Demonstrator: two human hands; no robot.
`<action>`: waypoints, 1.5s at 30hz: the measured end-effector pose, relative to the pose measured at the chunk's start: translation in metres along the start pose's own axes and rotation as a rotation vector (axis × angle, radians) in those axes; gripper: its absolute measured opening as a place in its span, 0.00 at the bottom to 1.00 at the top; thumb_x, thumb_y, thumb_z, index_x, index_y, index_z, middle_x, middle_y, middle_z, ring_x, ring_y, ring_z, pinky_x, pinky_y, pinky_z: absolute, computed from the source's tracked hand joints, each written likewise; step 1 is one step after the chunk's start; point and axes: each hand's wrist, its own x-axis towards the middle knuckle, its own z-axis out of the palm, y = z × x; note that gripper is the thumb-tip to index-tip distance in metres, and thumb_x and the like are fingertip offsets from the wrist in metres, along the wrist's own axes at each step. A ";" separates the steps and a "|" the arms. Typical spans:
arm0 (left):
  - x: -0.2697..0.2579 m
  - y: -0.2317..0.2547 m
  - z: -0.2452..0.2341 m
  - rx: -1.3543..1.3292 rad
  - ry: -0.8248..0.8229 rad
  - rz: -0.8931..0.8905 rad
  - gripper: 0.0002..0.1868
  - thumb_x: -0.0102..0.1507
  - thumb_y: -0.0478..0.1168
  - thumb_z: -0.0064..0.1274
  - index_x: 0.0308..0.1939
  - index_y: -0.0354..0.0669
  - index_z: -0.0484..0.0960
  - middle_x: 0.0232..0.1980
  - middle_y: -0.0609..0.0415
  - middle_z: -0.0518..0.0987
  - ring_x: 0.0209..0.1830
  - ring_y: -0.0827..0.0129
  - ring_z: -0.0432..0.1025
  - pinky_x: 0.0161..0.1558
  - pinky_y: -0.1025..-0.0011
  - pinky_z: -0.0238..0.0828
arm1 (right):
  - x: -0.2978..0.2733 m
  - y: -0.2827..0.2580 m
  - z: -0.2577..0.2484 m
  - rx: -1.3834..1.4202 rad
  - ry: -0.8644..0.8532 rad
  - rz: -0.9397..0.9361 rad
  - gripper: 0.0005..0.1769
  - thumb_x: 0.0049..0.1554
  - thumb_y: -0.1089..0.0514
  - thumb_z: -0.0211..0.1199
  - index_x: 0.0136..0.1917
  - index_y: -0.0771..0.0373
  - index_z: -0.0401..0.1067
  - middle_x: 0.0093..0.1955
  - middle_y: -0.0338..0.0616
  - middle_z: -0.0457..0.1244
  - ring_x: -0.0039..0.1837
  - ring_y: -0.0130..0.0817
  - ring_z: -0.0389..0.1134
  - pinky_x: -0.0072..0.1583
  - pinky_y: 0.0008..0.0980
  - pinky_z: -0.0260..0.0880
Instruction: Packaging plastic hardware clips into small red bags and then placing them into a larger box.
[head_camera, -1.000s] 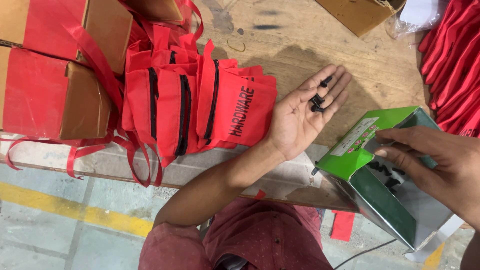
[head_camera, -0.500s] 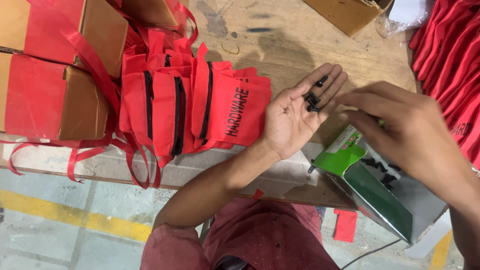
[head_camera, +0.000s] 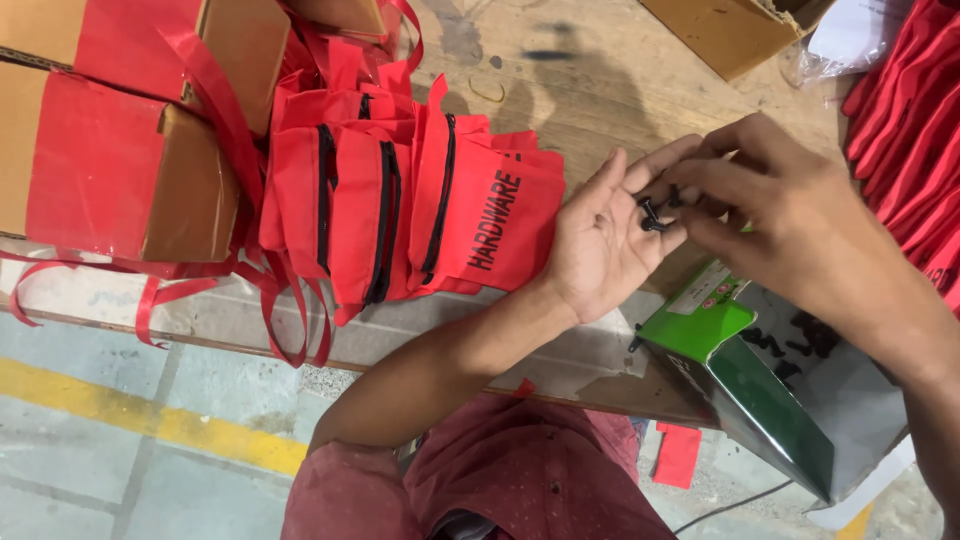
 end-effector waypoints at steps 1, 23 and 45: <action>0.000 0.000 -0.001 -0.019 -0.021 0.001 0.36 0.82 0.59 0.34 0.79 0.27 0.57 0.72 0.46 0.68 0.73 0.63 0.61 0.78 0.63 0.57 | -0.002 0.003 -0.001 0.043 0.043 -0.009 0.20 0.49 0.64 0.71 0.57 0.68 0.77 0.55 0.53 0.65 0.49 0.42 0.72 0.49 0.36 0.76; 0.026 -0.049 0.038 0.633 0.165 0.622 0.17 0.85 0.45 0.35 0.65 0.33 0.71 0.65 0.49 0.70 0.66 0.66 0.64 0.73 0.69 0.57 | -0.010 0.002 0.049 1.830 0.195 0.563 0.23 0.72 0.41 0.41 0.70 0.57 0.61 0.68 0.44 0.60 0.70 0.37 0.62 0.75 0.40 0.61; -0.134 0.065 0.097 2.961 0.762 0.887 0.20 0.66 0.45 0.66 0.57 0.39 0.83 0.76 0.42 0.67 0.75 0.47 0.54 0.67 0.43 0.53 | -0.003 -0.004 0.022 1.757 0.013 0.556 0.56 0.61 0.23 0.38 0.73 0.80 0.54 0.73 0.66 0.55 0.76 0.52 0.58 0.77 0.43 0.57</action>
